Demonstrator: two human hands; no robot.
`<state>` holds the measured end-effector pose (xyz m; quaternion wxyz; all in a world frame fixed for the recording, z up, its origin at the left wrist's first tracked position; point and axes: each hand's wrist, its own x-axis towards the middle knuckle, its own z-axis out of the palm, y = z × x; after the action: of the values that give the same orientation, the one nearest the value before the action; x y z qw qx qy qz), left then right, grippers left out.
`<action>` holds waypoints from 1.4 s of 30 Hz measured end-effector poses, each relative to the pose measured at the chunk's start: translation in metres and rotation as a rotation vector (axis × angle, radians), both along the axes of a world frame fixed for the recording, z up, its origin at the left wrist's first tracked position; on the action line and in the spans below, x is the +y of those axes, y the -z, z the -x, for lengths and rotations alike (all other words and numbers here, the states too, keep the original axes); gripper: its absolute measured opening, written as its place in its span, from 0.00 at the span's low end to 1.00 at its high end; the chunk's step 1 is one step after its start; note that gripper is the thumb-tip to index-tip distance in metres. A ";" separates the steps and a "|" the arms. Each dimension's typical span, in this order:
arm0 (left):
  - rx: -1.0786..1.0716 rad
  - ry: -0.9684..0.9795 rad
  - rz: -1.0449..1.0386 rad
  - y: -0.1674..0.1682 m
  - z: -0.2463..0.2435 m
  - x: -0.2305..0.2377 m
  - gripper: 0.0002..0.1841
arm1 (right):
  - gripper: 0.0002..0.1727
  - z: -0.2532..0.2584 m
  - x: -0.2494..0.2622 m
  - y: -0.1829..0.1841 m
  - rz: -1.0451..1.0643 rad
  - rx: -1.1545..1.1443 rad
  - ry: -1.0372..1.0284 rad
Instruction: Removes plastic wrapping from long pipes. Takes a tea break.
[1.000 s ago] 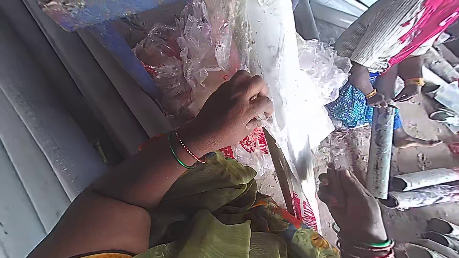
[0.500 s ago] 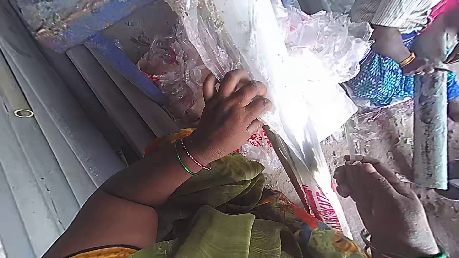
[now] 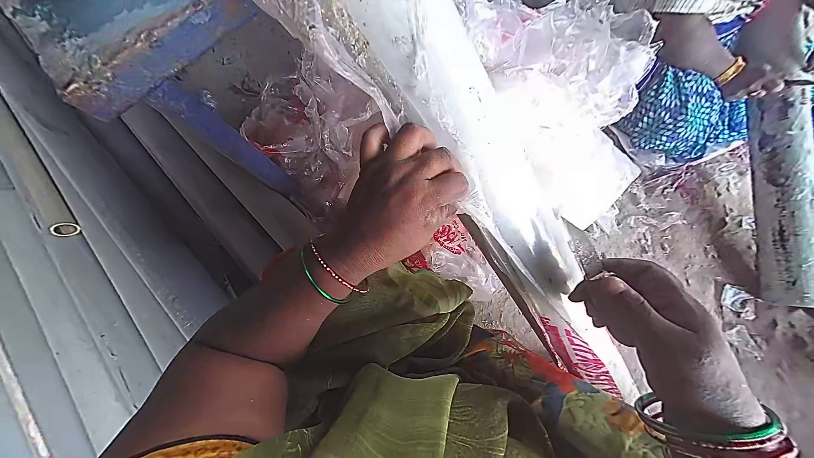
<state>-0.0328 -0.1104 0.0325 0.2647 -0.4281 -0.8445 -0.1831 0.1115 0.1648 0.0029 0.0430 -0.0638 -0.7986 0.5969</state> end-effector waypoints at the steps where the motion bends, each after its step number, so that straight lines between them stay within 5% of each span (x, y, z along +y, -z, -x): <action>1: -0.023 0.010 0.009 -0.002 0.001 -0.001 0.08 | 0.08 -0.001 0.002 0.001 -0.015 0.002 -0.002; 9: -0.165 -0.027 0.067 -0.006 -0.006 -0.003 0.14 | 0.15 -0.006 0.004 0.004 -0.200 0.021 -0.002; 28: -0.192 0.059 0.059 -0.007 -0.002 -0.009 0.09 | 0.22 -0.010 -0.011 0.003 -0.433 0.137 -0.031; 42: -0.227 0.104 0.072 -0.009 0.000 -0.012 0.08 | 0.15 0.018 -0.046 -0.012 -0.805 0.457 -0.021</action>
<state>-0.0325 -0.1223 0.0420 0.1423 -0.4569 -0.8517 -0.2135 0.0936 0.1184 0.0146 0.2332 0.0994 -0.9375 0.2384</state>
